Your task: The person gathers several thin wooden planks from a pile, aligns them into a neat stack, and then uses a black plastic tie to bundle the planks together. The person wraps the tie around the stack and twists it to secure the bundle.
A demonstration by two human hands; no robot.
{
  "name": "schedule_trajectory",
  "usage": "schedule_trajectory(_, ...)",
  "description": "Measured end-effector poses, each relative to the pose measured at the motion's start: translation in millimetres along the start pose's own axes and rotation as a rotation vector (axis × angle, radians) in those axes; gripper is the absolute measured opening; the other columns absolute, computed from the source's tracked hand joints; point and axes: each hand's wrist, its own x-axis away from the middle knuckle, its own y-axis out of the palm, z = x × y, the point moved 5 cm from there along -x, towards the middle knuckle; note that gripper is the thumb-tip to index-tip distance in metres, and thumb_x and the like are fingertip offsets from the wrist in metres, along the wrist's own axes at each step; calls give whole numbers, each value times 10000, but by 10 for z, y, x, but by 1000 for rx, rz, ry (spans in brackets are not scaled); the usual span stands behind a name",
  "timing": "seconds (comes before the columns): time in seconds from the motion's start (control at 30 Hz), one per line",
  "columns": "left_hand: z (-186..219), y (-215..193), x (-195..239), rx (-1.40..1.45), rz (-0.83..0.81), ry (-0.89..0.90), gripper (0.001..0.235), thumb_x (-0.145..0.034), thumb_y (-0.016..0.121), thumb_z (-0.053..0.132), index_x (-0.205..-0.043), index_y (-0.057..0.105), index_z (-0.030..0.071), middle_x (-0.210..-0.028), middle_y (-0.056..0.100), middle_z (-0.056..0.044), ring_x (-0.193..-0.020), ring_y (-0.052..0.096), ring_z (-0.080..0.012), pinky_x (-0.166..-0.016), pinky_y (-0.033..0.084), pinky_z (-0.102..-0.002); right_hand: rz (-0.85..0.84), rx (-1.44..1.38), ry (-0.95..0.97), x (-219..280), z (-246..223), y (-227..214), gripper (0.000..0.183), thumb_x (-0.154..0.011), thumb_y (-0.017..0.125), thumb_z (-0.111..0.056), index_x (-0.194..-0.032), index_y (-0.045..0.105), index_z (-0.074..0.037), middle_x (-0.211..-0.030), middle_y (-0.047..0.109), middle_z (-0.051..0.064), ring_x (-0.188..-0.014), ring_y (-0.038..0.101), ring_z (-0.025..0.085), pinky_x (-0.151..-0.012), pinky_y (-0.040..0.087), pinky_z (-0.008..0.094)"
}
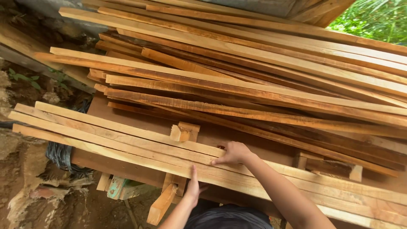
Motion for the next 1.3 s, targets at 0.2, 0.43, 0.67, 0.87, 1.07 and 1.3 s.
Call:
schedule_trajectory(0.2, 96, -70, 55, -287, -112, -36, 1152, -719, 262, 948, -1628, 228, 241, -1532, 528, -83, -1259, 644, -281, -1007, 479, -492, 787, 86, -145, 470, 240, 582, 890, -791, 639, -750, -1429, 559, -136, -1518, 524, 59, -1438, 454, 274, -1246, 294, 480)
schedule_trajectory(0.43, 191, -92, 48, -372, -130, -44, 1141, -710, 244, 947, -1606, 276, 240, -1458, 615, -83, -1201, 689, -273, -997, 486, -488, 946, 176, -92, 960, 382, 1153, 1161, -698, 701, -781, -1547, 324, -85, -1641, 275, 127, -1506, 189, 337, -1203, 116, 566)
schedule_trajectory(0.67, 151, -49, -81, -373, -184, -13, 1151, -750, 229, 960, -1501, 473, 123, -1312, 692, -188, -1150, 689, -297, -948, 500, -445, 719, 295, 80, 836, 460, 1255, 1211, -725, 716, -743, -1595, 163, -109, -1677, 136, 98, -1553, 63, 321, -1239, 41, 550)
schedule_trajectory(0.87, 33, -57, -241, -99, -184, 1, 1053, -796, 375, 899, -1419, 528, 63, -1167, 664, -177, -1082, 644, -302, -888, 520, -448, 683, 350, 109, 839, 402, 1236, 1207, -730, 710, -742, -1610, 153, -130, -1691, 121, 86, -1564, 64, 311, -1249, 42, 546)
schedule_trajectory(1.07, -60, -85, -96, 35, -136, 39, 885, -854, 498, 778, -1360, 545, 53, -1112, 669, -155, -1075, 649, -287, -876, 524, -432, 717, 359, 84, 811, 347, 1223, 1206, -723, 690, -775, -1594, 177, -117, -1682, 140, 95, -1559, 71, 327, -1239, 53, 554)
schedule_trajectory(1.3, -206, -124, 126, 93, -136, 191, 768, -912, 572, 651, -1384, 528, 47, -1250, 661, -142, -1169, 647, -275, -929, 520, -413, 876, 306, -26, 807, 486, 1324, 1134, -751, 662, -758, -1567, 266, -77, -1664, 202, 119, -1548, 123, 350, -1232, 84, 574)
